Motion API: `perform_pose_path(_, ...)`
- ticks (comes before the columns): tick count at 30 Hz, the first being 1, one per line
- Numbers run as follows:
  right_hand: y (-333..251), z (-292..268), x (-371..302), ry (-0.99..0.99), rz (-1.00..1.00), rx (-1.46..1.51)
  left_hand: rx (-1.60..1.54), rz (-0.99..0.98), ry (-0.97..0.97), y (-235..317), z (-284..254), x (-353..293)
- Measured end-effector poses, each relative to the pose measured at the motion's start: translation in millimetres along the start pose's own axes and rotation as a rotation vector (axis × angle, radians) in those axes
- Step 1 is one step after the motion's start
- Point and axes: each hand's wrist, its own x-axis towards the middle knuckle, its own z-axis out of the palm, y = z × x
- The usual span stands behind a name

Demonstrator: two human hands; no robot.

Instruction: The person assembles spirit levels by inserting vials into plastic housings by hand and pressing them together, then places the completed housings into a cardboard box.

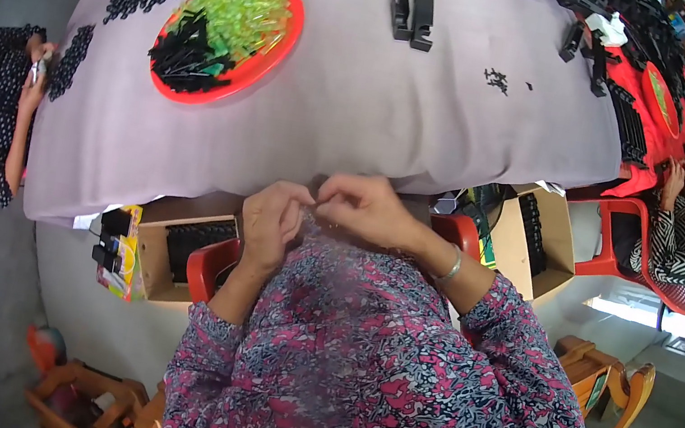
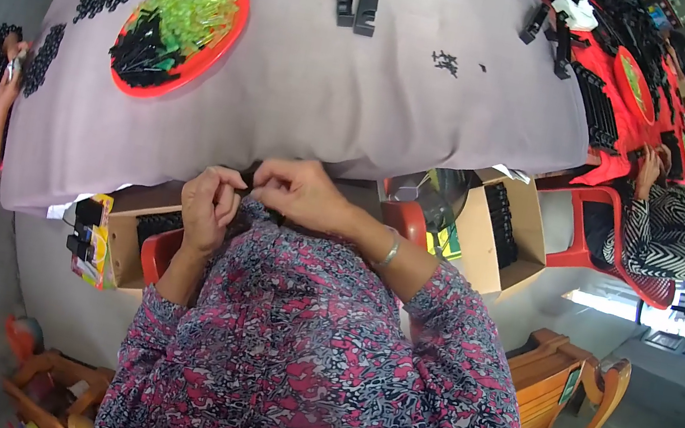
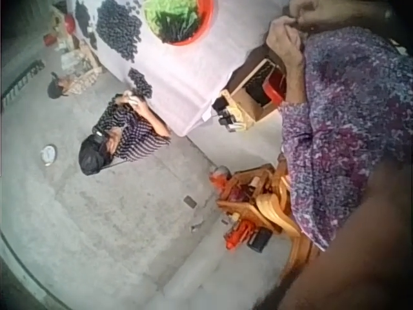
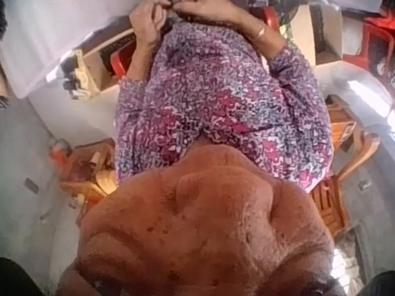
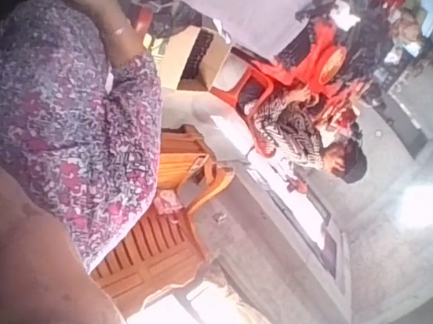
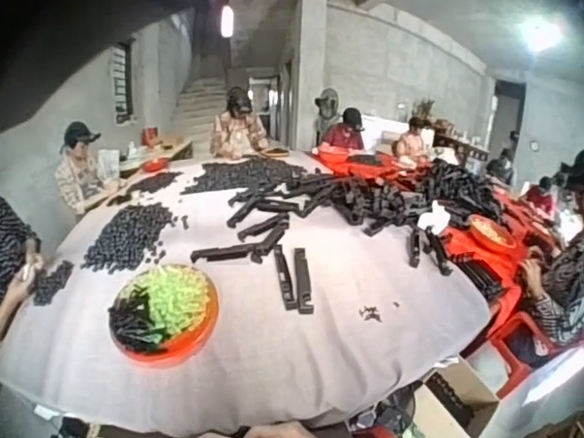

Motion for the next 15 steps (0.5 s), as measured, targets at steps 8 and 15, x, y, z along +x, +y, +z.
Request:
perform_pose_path(8,-35,-93,42,0.572,-0.309,-0.170,-0.094,0.011,-0.005,2,-5,-3)
perform_pose_path(15,-34,-196,116,0.939,-0.035,-0.636,-0.028,0.004,-0.047,0,-2,-3)
